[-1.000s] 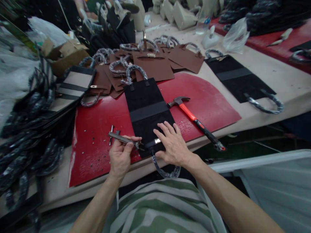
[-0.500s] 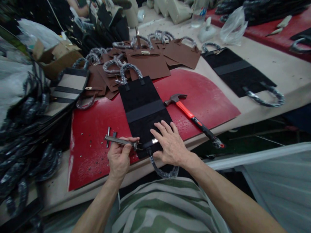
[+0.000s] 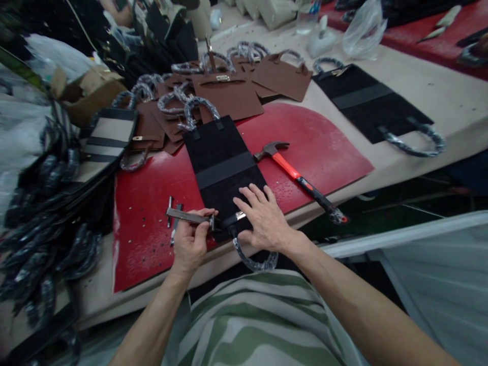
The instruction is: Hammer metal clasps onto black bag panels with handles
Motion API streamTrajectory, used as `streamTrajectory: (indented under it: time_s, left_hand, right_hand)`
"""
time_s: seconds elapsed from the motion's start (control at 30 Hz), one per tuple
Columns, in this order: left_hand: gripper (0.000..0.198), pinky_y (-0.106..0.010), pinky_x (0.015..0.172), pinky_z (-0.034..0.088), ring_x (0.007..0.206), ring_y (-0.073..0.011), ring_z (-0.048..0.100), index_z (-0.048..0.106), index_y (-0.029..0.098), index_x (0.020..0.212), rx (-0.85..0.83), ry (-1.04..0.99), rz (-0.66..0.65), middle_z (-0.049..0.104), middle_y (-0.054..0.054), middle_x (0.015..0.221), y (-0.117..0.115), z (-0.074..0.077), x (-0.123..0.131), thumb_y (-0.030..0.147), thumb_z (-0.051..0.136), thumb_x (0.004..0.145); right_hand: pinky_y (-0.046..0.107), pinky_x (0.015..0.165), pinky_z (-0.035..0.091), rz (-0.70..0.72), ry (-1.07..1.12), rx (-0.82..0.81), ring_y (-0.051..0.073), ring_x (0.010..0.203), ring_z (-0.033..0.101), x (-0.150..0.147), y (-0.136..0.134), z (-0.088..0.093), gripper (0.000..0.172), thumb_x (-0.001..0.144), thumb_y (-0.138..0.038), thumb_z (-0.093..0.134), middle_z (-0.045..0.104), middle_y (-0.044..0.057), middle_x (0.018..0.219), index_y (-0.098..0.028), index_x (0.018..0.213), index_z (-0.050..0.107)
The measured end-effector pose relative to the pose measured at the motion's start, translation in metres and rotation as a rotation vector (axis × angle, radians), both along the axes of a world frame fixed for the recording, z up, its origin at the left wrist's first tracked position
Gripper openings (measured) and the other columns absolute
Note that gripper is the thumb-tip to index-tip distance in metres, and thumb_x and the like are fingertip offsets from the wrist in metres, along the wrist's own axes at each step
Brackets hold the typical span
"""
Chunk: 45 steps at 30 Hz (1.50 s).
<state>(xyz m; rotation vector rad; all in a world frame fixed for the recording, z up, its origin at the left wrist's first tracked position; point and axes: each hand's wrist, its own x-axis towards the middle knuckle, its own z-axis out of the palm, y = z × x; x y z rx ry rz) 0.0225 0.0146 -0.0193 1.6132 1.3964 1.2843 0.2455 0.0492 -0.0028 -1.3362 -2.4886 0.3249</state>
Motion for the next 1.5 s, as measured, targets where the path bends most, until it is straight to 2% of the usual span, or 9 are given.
streamTrajectory:
  time_s: [0.17, 0.3, 0.47, 0.6, 0.77, 1.03, 1.17, 1.3, 1.5]
  left_hand:
    - [0.014, -0.04, 0.096, 0.052, 0.107, -0.0238, 0.066, 0.058, 0.019, 0.105, 0.097, 0.108, -0.01, 0.068, -0.011, 0.111, -0.002, -0.001, -0.001, 0.028, 0.055, 0.095]
    - [0.011, -0.039, 0.093, 0.052, 0.104, -0.0232, 0.066, 0.055, 0.02, 0.102, 0.147, 0.159, -0.011, 0.069, -0.011, 0.109, -0.003, -0.003, 0.001, 0.026, 0.055, 0.093]
    - [0.01, -0.036, 0.09, 0.053, 0.1, -0.0211, 0.067, 0.055, 0.019, 0.103, 0.211, 0.193, -0.005, 0.069, -0.009, 0.106, -0.001, 0.003, 0.005, 0.021, 0.054, 0.094]
    - [0.007, -0.035, 0.089, 0.053, 0.097, -0.0205, 0.067, 0.056, 0.019, 0.1, 0.307, 0.296, -0.016, 0.069, -0.009, 0.104, -0.002, 0.008, 0.008, 0.017, 0.052, 0.093]
    - [0.012, -0.034, 0.086, 0.054, 0.095, -0.0202, 0.066, 0.057, 0.018, 0.104, 0.344, 0.344, 0.012, 0.068, -0.009, 0.103, -0.003, 0.008, 0.012, 0.017, 0.052, 0.094]
    - [0.016, -0.032, 0.083, 0.056, 0.095, -0.0196, 0.067, 0.058, 0.017, 0.108, 0.37, 0.38, 0.01, 0.066, -0.009, 0.103, -0.003, 0.005, 0.016, 0.016, 0.051, 0.094]
    - [0.018, -0.033, 0.087, 0.055, 0.096, -0.0193, 0.066, 0.058, 0.017, 0.109, 0.371, 0.357, 0.002, 0.066, -0.009, 0.103, -0.001, 0.005, 0.015, 0.014, 0.05, 0.093]
    - [0.014, -0.032, 0.087, 0.055, 0.096, -0.0189, 0.066, 0.057, 0.018, 0.104, 0.342, 0.292, -0.061, 0.066, -0.008, 0.102, 0.002, 0.007, 0.013, 0.015, 0.051, 0.091]
    - [0.014, -0.031, 0.087, 0.055, 0.096, -0.019, 0.067, 0.057, 0.018, 0.102, 0.272, 0.244, -0.105, 0.068, -0.008, 0.105, 0.005, 0.005, 0.01, 0.014, 0.051, 0.09]
  right_hand:
    - [0.06, 0.114, 0.028, 0.063, 0.351, -0.07, 0.035, 0.138, 0.041, 0.014, -0.001, 0.006, 0.057, 0.085, -0.049, 0.063, 0.05, 0.015, 0.145, -0.019, 0.132, 0.057]
    - [0.047, 0.104, 0.046, -0.27, 0.617, 0.066, 0.028, 0.116, 0.06, 0.045, -0.005, 0.021, 0.033, 0.091, -0.038, 0.056, 0.065, 0.011, 0.123, -0.021, 0.118, 0.064]
    - [0.05, 0.09, 0.051, -0.618, 0.367, 0.158, 0.032, 0.1, 0.063, 0.1, -0.003, 0.02, 0.032, 0.088, -0.041, 0.055, 0.068, 0.012, 0.107, -0.023, 0.111, 0.068]
    - [0.051, 0.086, 0.05, -0.596, 0.165, 0.184, 0.035, 0.096, 0.061, 0.125, -0.003, 0.004, 0.035, 0.087, -0.043, 0.053, 0.067, 0.014, 0.098, -0.02, 0.11, 0.067]
    - [0.049, 0.09, 0.048, -0.598, -0.002, 0.19, 0.035, 0.1, 0.059, 0.12, -0.008, -0.003, 0.035, 0.09, -0.041, 0.05, 0.064, 0.016, 0.103, -0.015, 0.108, 0.066]
    - [0.035, 0.069, 0.045, -0.636, 0.024, -0.159, 0.026, 0.083, 0.06, 0.107, -0.004, 0.018, 0.028, 0.081, -0.032, 0.056, 0.063, 0.01, 0.093, -0.017, 0.103, 0.065]
    - [0.027, 0.051, 0.039, -0.642, 0.553, -0.66, 0.016, 0.056, 0.051, 0.094, 0.004, 0.033, 0.021, 0.071, -0.023, 0.063, 0.056, -0.001, 0.066, -0.019, 0.092, 0.061]
    - [0.021, 0.048, 0.043, -0.701, 1.174, -1.169, 0.011, 0.051, 0.052, 0.076, 0.015, 0.047, 0.017, 0.075, -0.013, 0.057, 0.058, 0.0, 0.068, -0.016, 0.092, 0.059]
    - [0.02, 0.043, 0.043, -0.782, 1.241, -1.252, 0.01, 0.048, 0.051, 0.056, 0.029, 0.053, 0.012, 0.093, -0.016, 0.047, 0.057, 0.0, 0.065, -0.015, 0.085, 0.056]
